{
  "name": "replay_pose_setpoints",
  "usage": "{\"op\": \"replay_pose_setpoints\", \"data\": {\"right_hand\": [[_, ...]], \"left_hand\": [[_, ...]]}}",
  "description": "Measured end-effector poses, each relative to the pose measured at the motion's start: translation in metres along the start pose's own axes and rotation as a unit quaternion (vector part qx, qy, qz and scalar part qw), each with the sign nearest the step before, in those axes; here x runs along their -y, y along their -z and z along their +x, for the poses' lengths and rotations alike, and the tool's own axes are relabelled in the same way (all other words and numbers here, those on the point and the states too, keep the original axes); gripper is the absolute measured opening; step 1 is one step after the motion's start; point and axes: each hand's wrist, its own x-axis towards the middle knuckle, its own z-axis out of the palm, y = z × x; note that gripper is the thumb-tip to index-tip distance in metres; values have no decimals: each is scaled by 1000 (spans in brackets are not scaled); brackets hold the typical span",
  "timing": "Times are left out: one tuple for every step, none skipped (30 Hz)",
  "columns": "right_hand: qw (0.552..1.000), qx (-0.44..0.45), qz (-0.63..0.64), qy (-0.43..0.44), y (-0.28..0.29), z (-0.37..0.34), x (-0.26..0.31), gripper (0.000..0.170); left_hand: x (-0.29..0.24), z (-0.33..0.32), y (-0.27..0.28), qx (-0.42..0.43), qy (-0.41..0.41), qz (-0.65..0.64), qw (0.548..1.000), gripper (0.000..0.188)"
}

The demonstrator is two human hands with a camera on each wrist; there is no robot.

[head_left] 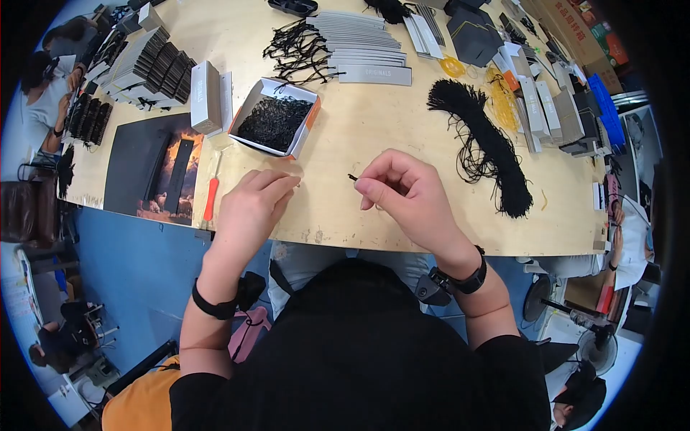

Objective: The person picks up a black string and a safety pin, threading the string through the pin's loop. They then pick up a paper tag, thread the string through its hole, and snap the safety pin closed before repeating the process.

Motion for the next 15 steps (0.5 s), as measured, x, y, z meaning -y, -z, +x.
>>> {"op": "replay_pose_setpoints", "data": {"right_hand": [[1000,-3,15,1,0,0,-3,9],[1000,-3,15,1,-1,-1,-4,9],[1000,2,7,-4,-2,-2,-5,9],[1000,8,-2,-10,-3,-3,-5,10],[1000,8,-2,-9,-3,-3,-5,10],[1000,12,4,-14,-4,-3,-4,8],[1000,16,11,-19,-5,-3,-4,6],[1000,17,10,-18,-5,-2,-5,6],[999,20,15,-24,-6,-1,-6,6],[999,24,20,-31,-7,0,-9,7],[999,24,20,-29,-7,1,-12,7],[999,16,25,-18,-8,3,-15,9],[999,9,30,-7,-9,5,-16,10],[1000,10,30,-4,-10,7,-13,10],[1000,-3,23,-7,-11,8,-8,11]], "left_hand": [[2,-1,-5,0,0,0,1000,15],[4,0,-9,-1,4,15,1000,12],[4,0,-12,-2,7,31,999,9],[4,1,-15,-3,7,31,999,9],[3,2,-17,-7,11,51,999,8],[1,3,-19,-12,14,71,997,8],[1,3,-20,-14,14,71,997,8],[0,4,-21,-20,6,85,996,9],[0,5,-21,-24,-1,99,995,11],[0,5,-20,-26,-2,99,995,11],[0,5,-18,-9,-3,84,996,10],[-1,6,-15,7,-3,69,998,10],[-5,6,-11,5,-4,71,997,10],[-13,7,-6,-1,94,-158,983,8],[-21,8,-1,-6,186,-379,907,6]]}}
